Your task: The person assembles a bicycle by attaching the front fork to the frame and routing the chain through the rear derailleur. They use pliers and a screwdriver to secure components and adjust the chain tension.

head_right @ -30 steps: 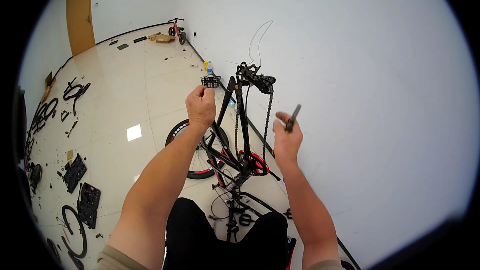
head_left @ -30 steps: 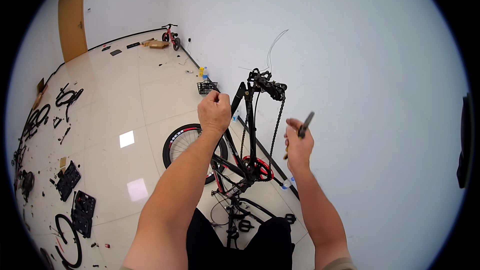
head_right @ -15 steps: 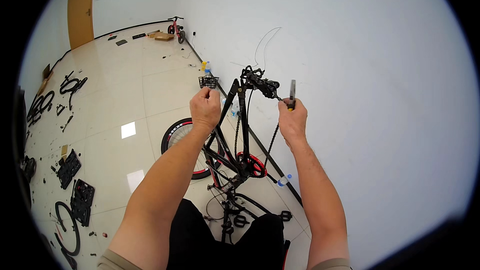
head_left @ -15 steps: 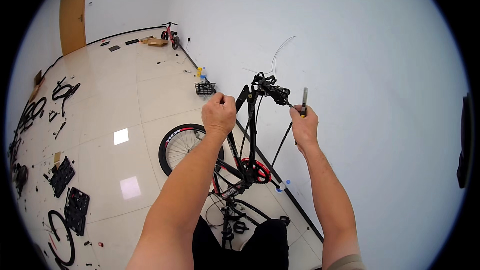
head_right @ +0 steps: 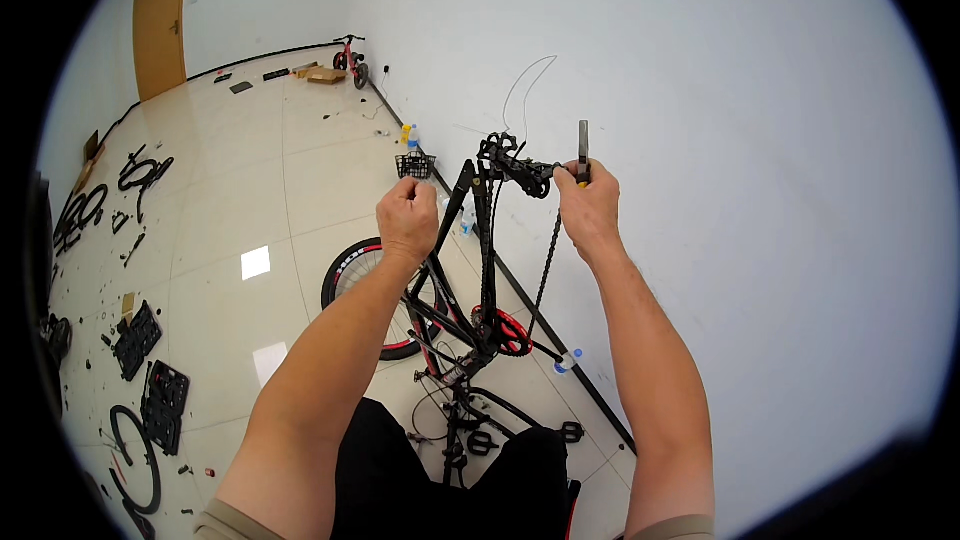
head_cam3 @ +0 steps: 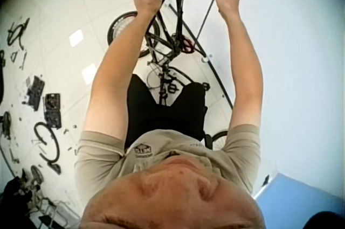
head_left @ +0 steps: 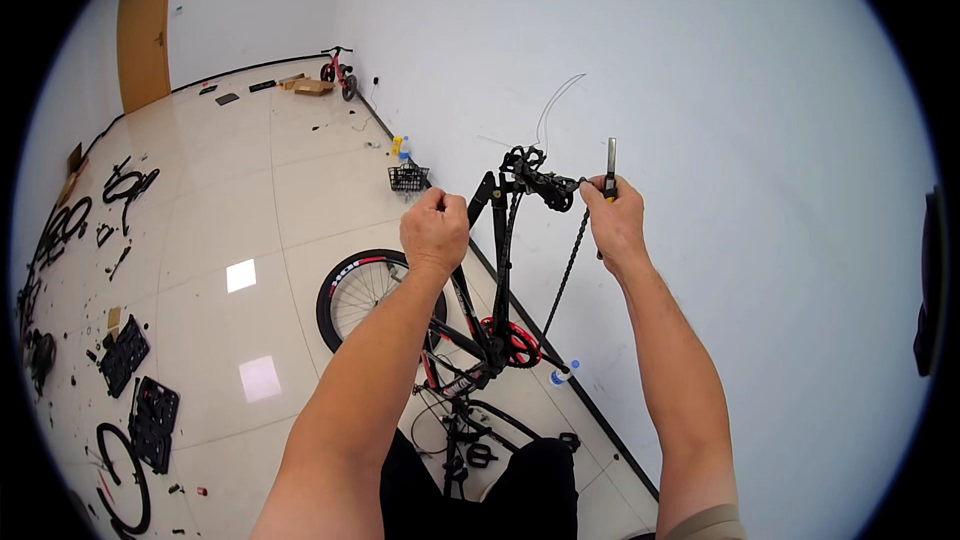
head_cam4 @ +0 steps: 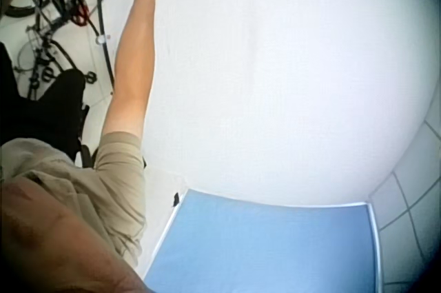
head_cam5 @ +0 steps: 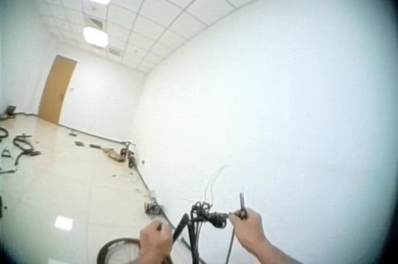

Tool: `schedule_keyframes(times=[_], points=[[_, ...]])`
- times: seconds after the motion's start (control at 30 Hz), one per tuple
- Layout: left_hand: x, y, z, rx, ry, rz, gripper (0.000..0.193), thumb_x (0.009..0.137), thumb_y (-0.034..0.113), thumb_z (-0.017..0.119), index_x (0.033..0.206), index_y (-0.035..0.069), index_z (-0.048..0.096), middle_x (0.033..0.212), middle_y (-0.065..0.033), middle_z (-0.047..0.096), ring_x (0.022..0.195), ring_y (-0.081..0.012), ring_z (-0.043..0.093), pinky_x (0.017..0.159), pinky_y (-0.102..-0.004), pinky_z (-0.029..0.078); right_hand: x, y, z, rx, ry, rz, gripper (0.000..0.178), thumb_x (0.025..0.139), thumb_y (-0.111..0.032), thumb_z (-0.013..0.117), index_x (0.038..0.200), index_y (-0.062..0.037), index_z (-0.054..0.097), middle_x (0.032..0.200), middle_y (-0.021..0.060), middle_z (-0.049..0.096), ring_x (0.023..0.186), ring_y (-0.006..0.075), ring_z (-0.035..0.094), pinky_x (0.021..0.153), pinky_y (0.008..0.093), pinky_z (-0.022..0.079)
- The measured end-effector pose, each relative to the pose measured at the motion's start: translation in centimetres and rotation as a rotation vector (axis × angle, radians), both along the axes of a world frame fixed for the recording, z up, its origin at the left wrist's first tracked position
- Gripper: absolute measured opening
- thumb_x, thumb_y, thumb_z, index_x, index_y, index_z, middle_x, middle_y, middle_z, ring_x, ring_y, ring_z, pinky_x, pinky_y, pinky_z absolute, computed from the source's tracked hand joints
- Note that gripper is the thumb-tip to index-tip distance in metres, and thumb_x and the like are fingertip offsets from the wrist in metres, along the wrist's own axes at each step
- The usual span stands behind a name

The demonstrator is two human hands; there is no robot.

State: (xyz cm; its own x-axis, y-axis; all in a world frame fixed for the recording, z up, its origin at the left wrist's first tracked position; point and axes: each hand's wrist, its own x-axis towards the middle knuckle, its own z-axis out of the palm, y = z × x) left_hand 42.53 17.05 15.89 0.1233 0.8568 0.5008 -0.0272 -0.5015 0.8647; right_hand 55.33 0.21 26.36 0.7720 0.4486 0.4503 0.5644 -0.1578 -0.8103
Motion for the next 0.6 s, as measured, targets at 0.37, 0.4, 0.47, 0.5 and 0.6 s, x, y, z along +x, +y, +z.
schedule_keyframes(times=[0.37, 0.4, 0.47, 0.5, 0.6], points=[[-0.2, -0.3, 0.4, -0.038, 0.073, -0.016, 0.031, 0.083, 0.028, 0.05, 0.075, 0.001, 0.064, 0.07, -0.0246, 0.063, 0.07, -0.0449, 0.061, 0.067, -0.0489, 0.049, 1.4, -0.5, -2.2, 0.134, 0.084, 0.041, 0.019, 0.087, -0.02, 0.072, 0.089, -0.0018, 0.065, 0.069, -0.0039, 0.052, 0.059, 0.0067, 0.044, 0.053, 0.025, 0.036], [-0.2, -0.2, 0.4, -0.031, 0.079, -0.012, 0.03, 0.083, 0.028, 0.05, 0.075, 0.001, 0.064, 0.07, -0.0247, 0.063, 0.07, -0.045, 0.061, 0.067, -0.049, 0.049, 1.2, -0.6, -2.2, 0.113, 0.058, 0.024, 0.02, 0.086, -0.02, 0.072, 0.088, -0.0011, 0.065, 0.069, -0.0036, 0.051, 0.06, 0.0071, 0.043, 0.054, 0.0256, 0.036], [-0.3, -0.3, 0.5, -0.035, 0.042, -0.017, 0.028, 0.082, 0.024, 0.051, 0.074, -0.002, 0.06, 0.068, -0.0247, 0.058, 0.063, -0.0404, 0.055, 0.063, -0.0452, 0.046, 0.5, -0.6, -2.1, 0.07, 0.006, -0.007, 0.022, 0.085, -0.02, 0.072, 0.084, 0.0003, 0.065, 0.069, -0.003, 0.051, 0.063, 0.0079, 0.042, 0.056, 0.0269, 0.036], [-0.3, -0.3, 0.4, -0.037, 0.023, -0.017, 0.027, 0.082, 0.022, 0.052, 0.073, -0.003, 0.058, 0.067, -0.0246, 0.056, 0.06, -0.0381, 0.052, 0.061, -0.0432, 0.045, 0.3, -0.6, -2.0, 0.061, -0.013, -0.022, 0.021, 0.085, -0.02, 0.072, 0.084, 0.0004, 0.065, 0.068, -0.003, 0.051, 0.062, 0.0079, 0.042, 0.056, 0.027, 0.035], [-0.4, -0.2, 0.4, -0.023, 0.031, -0.014, 0.027, 0.082, 0.022, 0.052, 0.074, -0.003, 0.059, 0.067, -0.0245, 0.057, 0.06, -0.0382, 0.053, 0.062, -0.043, 0.045, 0.1, -0.7, -1.9, 0.061, -0.067, -0.054, 0.021, 0.084, -0.019, 0.072, 0.084, 0.0005, 0.065, 0.066, -0.0029, 0.05, 0.061, 0.0081, 0.042, 0.055, 0.0273, 0.036]])
